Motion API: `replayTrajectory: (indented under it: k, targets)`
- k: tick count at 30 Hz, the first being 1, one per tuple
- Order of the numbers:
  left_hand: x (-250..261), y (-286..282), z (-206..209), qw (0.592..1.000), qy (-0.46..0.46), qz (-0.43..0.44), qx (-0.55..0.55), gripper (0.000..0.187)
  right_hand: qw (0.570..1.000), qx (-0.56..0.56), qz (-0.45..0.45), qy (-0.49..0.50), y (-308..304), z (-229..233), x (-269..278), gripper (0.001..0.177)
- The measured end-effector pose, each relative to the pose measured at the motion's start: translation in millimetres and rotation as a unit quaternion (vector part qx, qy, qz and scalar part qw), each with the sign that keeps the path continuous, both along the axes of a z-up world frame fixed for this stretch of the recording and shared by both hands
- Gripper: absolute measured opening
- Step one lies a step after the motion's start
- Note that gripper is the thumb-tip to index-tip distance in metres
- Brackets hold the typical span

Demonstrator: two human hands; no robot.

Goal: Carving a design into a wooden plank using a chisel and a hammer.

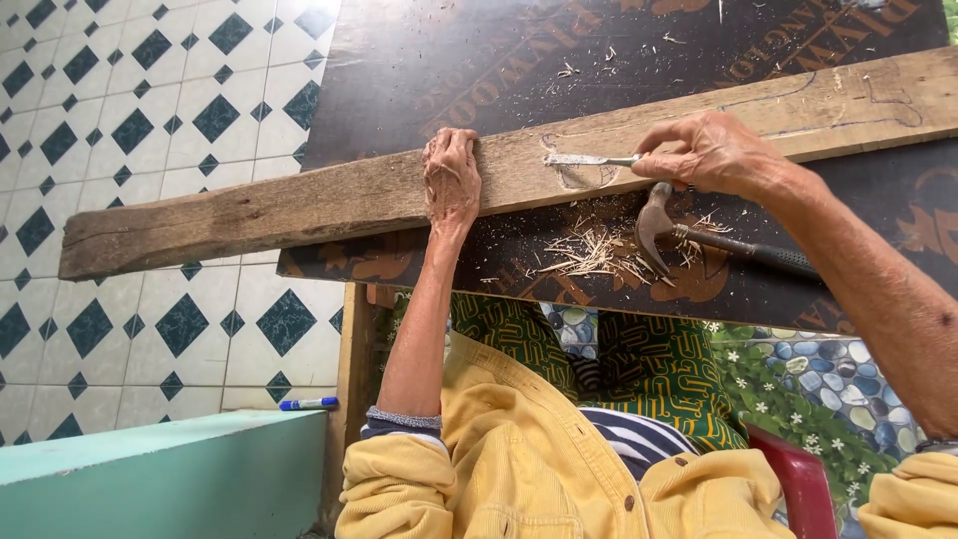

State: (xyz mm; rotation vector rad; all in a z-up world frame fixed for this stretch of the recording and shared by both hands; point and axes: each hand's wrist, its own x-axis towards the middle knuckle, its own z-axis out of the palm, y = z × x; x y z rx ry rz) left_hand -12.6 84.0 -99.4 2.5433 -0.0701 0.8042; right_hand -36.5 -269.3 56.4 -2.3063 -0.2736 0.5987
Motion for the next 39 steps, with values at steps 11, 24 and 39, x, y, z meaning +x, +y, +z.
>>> replayTrajectory:
  k: [11,24,39]
  targets:
    - [-2.9,2.1,-3.6,1.0,-0.006,-0.003,-0.002,0.015,0.972,-0.005,0.027,-0.235,6.3,-63.9,12.2,0.043]
    - [-0.2,3.6,-3.6,1.0,-0.004,0.013,-0.009,0.016,0.869,-0.212,0.009,-0.448,25.0,-119.0,48.4,0.03]
    - [-0.9,2.8,-3.3,1.0,-0.001,0.021,0.005,0.016,0.844,-0.054,0.056,-0.531,103.1,-138.6,46.8,0.016]
